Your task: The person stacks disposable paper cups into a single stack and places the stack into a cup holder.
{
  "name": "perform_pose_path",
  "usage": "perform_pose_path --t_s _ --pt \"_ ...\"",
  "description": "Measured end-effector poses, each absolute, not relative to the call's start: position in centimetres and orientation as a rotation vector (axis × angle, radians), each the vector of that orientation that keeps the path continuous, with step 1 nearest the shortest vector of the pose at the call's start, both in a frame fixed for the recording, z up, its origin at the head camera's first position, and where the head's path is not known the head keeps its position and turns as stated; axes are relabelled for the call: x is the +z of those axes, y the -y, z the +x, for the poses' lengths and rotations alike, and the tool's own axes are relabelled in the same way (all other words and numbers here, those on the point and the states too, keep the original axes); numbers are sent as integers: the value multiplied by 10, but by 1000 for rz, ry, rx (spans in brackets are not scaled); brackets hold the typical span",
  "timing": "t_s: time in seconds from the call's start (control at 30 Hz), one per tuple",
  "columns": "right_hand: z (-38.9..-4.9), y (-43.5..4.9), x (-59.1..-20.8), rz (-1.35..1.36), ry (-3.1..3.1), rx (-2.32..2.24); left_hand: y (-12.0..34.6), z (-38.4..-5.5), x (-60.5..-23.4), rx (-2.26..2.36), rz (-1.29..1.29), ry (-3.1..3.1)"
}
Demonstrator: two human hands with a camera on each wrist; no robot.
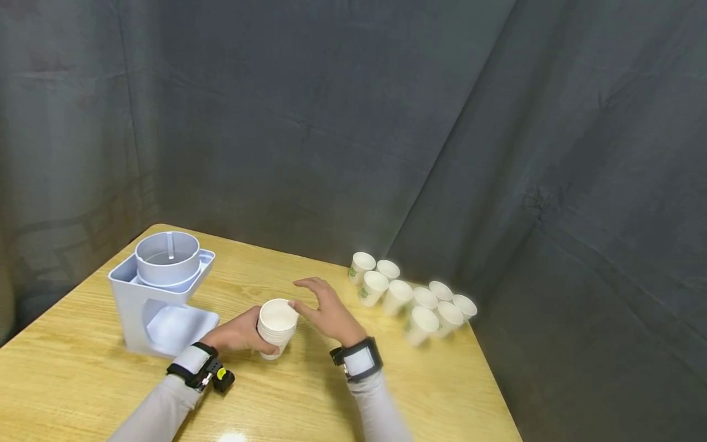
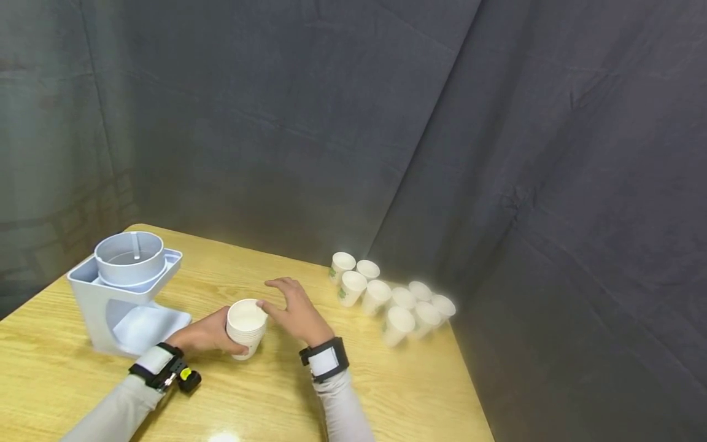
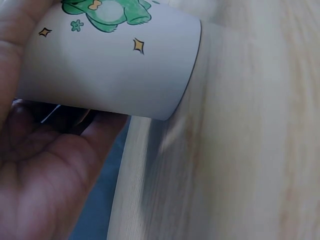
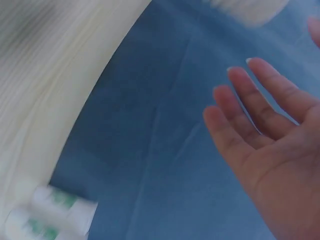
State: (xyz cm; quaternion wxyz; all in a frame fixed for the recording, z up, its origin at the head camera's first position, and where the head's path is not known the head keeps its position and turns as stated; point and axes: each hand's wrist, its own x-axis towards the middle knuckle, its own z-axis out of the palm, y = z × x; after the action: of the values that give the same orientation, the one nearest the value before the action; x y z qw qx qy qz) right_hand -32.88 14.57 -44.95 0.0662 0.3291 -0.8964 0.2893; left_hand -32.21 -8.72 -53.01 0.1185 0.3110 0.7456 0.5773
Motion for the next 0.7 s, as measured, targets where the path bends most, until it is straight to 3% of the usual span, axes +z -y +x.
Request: perform_pose_path --t_s 0.3,0.7 --pt "-365 -215 -474 661 2748 883 88 -321 -530 1686 892 -2218" --pt "-400 -262 -485 538 2655 717 89 -323 -531 1698 909 -2176"
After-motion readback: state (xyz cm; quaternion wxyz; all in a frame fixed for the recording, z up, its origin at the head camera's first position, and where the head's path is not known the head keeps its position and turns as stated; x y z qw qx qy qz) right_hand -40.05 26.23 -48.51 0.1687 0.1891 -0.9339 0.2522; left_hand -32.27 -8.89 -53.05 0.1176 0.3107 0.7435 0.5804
